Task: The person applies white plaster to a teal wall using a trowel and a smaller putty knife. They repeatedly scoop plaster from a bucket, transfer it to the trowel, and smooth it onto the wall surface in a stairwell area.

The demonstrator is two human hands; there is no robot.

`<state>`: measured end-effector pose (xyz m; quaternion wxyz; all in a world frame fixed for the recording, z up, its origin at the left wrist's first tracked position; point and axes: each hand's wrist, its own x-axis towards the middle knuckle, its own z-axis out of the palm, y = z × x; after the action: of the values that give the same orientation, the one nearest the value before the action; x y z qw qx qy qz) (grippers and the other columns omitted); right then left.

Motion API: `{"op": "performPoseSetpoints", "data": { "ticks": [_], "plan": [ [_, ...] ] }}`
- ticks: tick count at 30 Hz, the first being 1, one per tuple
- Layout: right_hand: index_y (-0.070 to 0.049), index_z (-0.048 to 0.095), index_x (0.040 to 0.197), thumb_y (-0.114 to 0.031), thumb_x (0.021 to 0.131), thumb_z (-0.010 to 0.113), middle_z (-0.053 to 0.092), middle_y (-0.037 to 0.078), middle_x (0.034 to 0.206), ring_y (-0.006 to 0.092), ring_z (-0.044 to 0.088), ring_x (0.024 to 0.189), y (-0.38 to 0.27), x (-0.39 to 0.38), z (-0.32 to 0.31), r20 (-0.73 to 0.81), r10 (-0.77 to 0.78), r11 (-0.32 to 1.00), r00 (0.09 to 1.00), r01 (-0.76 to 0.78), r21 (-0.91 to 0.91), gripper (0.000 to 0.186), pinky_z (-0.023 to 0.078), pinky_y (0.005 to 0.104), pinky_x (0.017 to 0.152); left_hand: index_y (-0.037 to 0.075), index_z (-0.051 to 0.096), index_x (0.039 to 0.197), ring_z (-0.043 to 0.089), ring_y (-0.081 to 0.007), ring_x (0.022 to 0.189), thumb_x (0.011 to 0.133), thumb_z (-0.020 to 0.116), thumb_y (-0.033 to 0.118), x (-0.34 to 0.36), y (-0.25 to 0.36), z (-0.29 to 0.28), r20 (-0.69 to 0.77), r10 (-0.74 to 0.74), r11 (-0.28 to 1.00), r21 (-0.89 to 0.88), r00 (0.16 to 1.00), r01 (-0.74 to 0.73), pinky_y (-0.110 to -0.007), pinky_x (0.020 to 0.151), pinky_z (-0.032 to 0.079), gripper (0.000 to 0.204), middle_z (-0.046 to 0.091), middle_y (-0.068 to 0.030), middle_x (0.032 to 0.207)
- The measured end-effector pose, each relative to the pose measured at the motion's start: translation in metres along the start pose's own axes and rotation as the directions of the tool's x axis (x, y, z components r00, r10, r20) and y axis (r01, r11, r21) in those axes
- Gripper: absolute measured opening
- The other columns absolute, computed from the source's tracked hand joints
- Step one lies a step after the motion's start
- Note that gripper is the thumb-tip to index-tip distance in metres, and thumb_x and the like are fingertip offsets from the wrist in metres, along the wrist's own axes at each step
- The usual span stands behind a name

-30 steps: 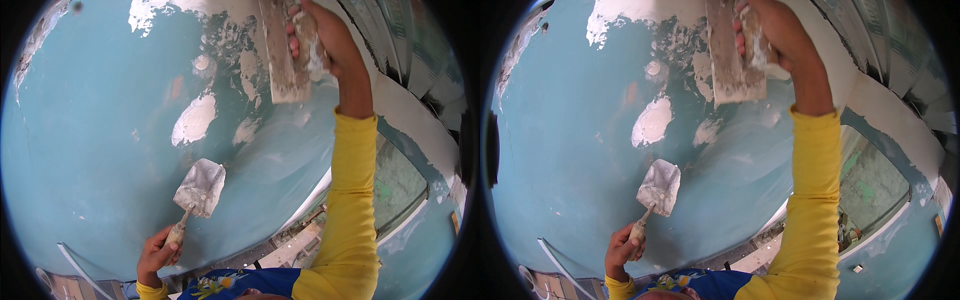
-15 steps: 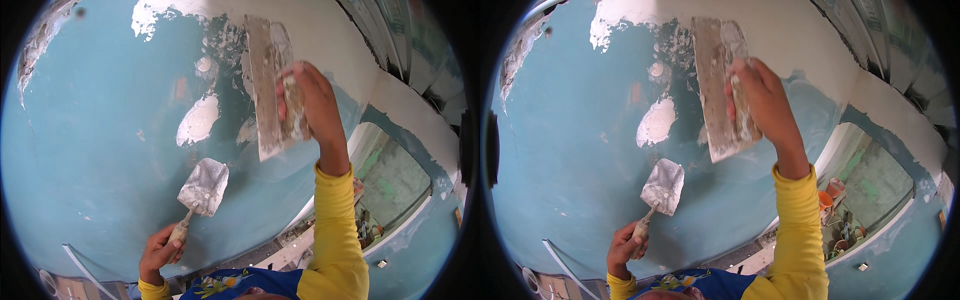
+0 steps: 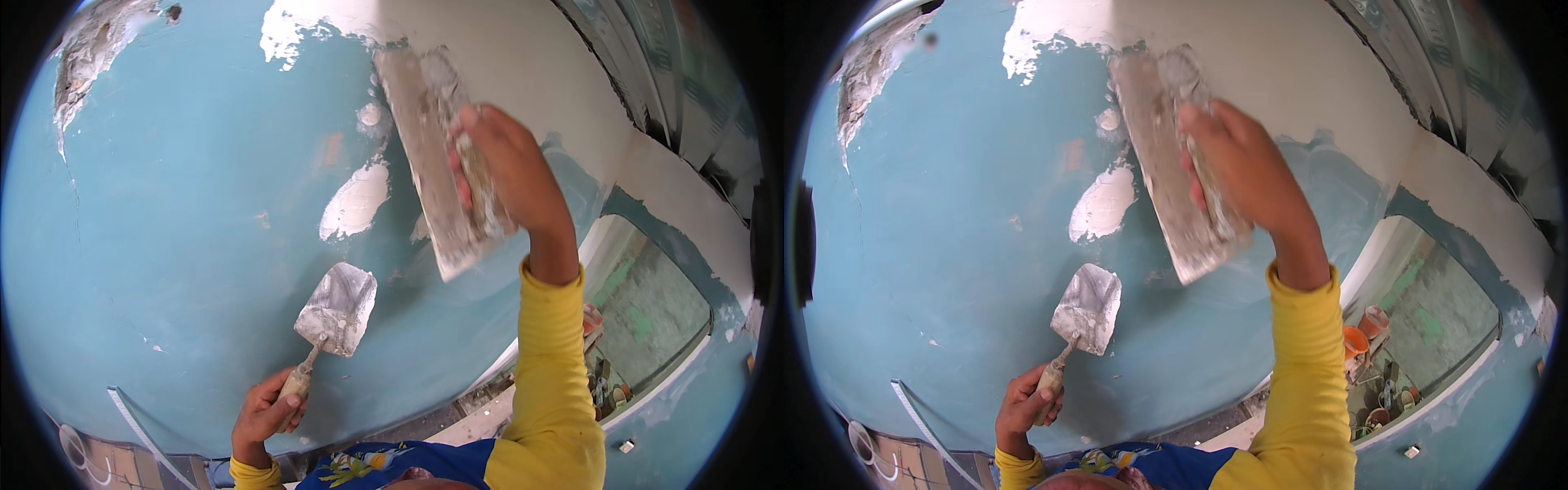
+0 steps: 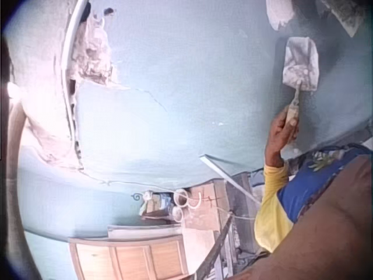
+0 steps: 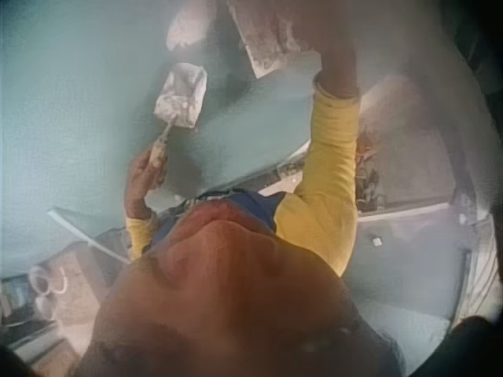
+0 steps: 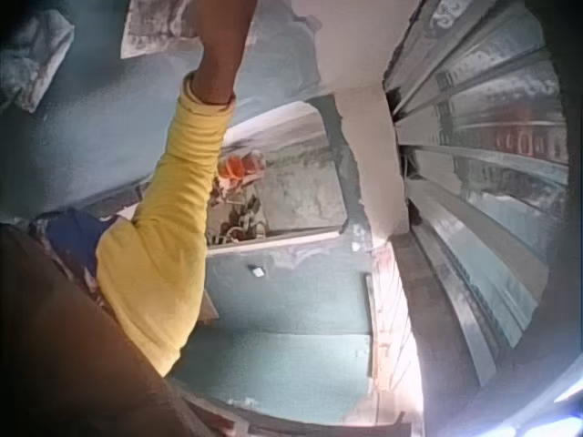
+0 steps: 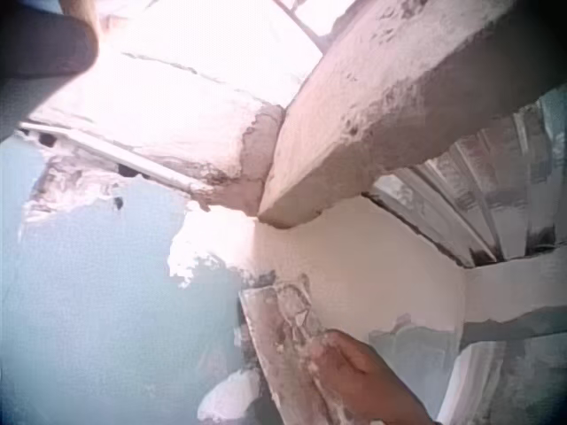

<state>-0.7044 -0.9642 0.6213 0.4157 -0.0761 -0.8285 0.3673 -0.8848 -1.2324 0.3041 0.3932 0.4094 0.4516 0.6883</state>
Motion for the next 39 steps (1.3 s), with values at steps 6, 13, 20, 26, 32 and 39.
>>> {"op": "performPoseSetpoints", "data": {
  "ticks": [6,13,20,26,32,39],
  "plan": [
    [-0.003,0.059,0.117,-0.025,0.107,0.053,0.062,0.005,0.083,0.0108,0.054,0.058,0.020,0.005,0.010,0.079,-0.362,0.923,0.929,0.369,-0.106,0.025,0.048,0.0267,0.060,-0.003,0.054,0.142,0.056,-0.0120,0.060,0.097,0.068,0.025,-0.003,-0.001,0.005,-0.040,-0.024,1.000,0.007,0.999,0.024,-0.026,0.049,0.045,0.054,0.062,-0.0067,0.085],
    [0.003,0.056,0.129,-0.024,0.092,0.072,0.065,0.020,0.067,0.0310,0.065,0.055,-0.004,0.056,-0.008,0.190,-0.643,0.507,0.742,0.598,-0.621,0.048,0.050,0.0372,0.056,-0.003,0.052,0.144,0.057,-0.0118,0.062,0.098,0.068,0.025,-0.005,-0.009,-0.003,-0.053,-0.023,1.000,-0.016,0.998,0.022,-0.026,0.050,0.046,0.056,0.062,-0.0070,0.086],
    [0.004,0.061,0.129,-0.022,0.090,0.071,0.068,0.024,0.075,0.0345,0.068,0.062,-0.045,0.074,-0.033,0.363,-0.533,0.301,0.764,0.572,-0.763,0.048,0.054,0.0408,0.064,-0.003,0.051,0.147,0.058,-0.0111,0.067,0.101,0.067,0.019,-0.007,-0.006,0.000,-0.051,-0.030,0.997,-0.067,0.998,0.027,-0.026,0.054,0.047,0.053,0.063,-0.0058,0.089],
    [0.002,0.062,0.133,-0.022,0.090,0.069,0.068,0.025,0.076,0.0342,0.068,0.062,-0.053,0.081,-0.042,0.378,-0.533,0.286,0.757,0.582,-0.761,0.049,0.054,0.0388,0.065,-0.003,0.053,0.144,0.058,-0.0115,0.064,0.099,0.067,0.022,-0.003,-0.001,0.001,-0.032,-0.031,0.999,-0.029,0.999,0.030,-0.026,0.051,0.046,0.054,0.063,-0.0065,0.087],
    [0.002,0.063,0.131,-0.026,0.090,0.072,0.066,0.023,0.073,0.0280,0.062,0.058,-0.033,0.051,-0.076,0.107,-0.272,0.389,0.956,0.211,-0.897,0.050,0.051,0.0361,0.064,-0.002,0.051,0.147,0.058,-0.0105,0.066,0.101,0.065,0.018,-0.001,-0.002,-0.002,0.011,-0.061,0.996,-0.071,0.998,0.061,-0.025,0.054,0.046,0.052,0.063,-0.0052,0.088],
    [0.002,0.064,0.129,-0.024,0.092,0.069,0.068,0.023,0.076,0.0323,0.066,0.061,-0.044,0.074,-0.050,0.374,-0.515,0.270,0.772,0.560,-0.784,0.046,0.054,0.0371,0.068,-0.004,0.055,0.141,0.057,-0.0117,0.063,0.096,0.070,0.025,-0.001,0.000,0.004,-0.046,-0.071,0.997,-0.019,0.996,0.070,-0.026,0.051,0.044,0.055,0.062,-0.0064,0.085]
  ]
}}
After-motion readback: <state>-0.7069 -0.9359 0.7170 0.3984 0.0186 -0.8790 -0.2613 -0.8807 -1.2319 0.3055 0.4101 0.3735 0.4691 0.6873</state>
